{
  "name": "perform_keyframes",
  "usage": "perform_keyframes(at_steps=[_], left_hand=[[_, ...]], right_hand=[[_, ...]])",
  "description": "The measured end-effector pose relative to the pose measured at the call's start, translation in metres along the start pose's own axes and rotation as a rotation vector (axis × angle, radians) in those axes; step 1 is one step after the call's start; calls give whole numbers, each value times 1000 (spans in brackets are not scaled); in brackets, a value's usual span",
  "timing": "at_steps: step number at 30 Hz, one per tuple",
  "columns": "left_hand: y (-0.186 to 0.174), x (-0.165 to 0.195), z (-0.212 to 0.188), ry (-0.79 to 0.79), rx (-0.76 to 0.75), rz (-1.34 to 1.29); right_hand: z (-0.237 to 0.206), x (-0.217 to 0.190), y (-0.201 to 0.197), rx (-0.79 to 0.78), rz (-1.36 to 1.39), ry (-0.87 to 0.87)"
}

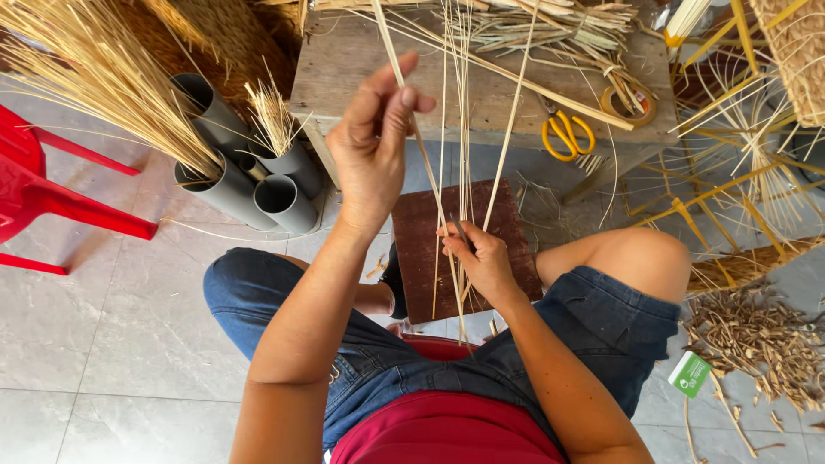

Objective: The person sits on the floor with a small board on their lap and uses a knife to split and trim thin bamboo strips, drawing each strip through the blade to shave it, then setting finished strips aside and taking the next one.

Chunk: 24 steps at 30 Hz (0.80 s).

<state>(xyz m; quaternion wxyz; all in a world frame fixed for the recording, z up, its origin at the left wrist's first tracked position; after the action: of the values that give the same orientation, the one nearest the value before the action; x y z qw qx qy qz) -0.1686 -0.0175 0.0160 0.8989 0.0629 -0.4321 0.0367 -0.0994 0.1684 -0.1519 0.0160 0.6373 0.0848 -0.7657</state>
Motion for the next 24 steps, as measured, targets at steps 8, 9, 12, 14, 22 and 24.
perform_keyframes(at_steps=[8,9,12,14,22,24], left_hand=[[-12,84,-14,220,4,269],[-13,90,-18,253,-10,352],[-12,104,-26,310,-55,417],[-11,110,-31,332,-104,409],[-5,110,-52,332,-336,392],[-3,108,-55,339,-362,338]], right_hand=[[-32,6,10,-131,-44,118],[-33,2,9,-133,-20,136],[-30,-30,-4,-48,-202,-20],[-26,-63,-15,-29,22,113],[-64,-208,-16,-136,622,-238],[-65,-220,-10,-155,683,-220]])
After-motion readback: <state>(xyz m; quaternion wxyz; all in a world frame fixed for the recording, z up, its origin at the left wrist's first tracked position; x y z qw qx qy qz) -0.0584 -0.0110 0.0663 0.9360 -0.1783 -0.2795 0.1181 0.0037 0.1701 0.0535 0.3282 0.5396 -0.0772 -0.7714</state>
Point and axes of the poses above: each hand's wrist, its own z-axis towards the middle knuckle, its own y-axis out of the palm, x = y × z, the point moved 1 cm from there along z, towards the middle knuckle, and after that the axes turned 8 degrees about z, right-handed, at the moved point
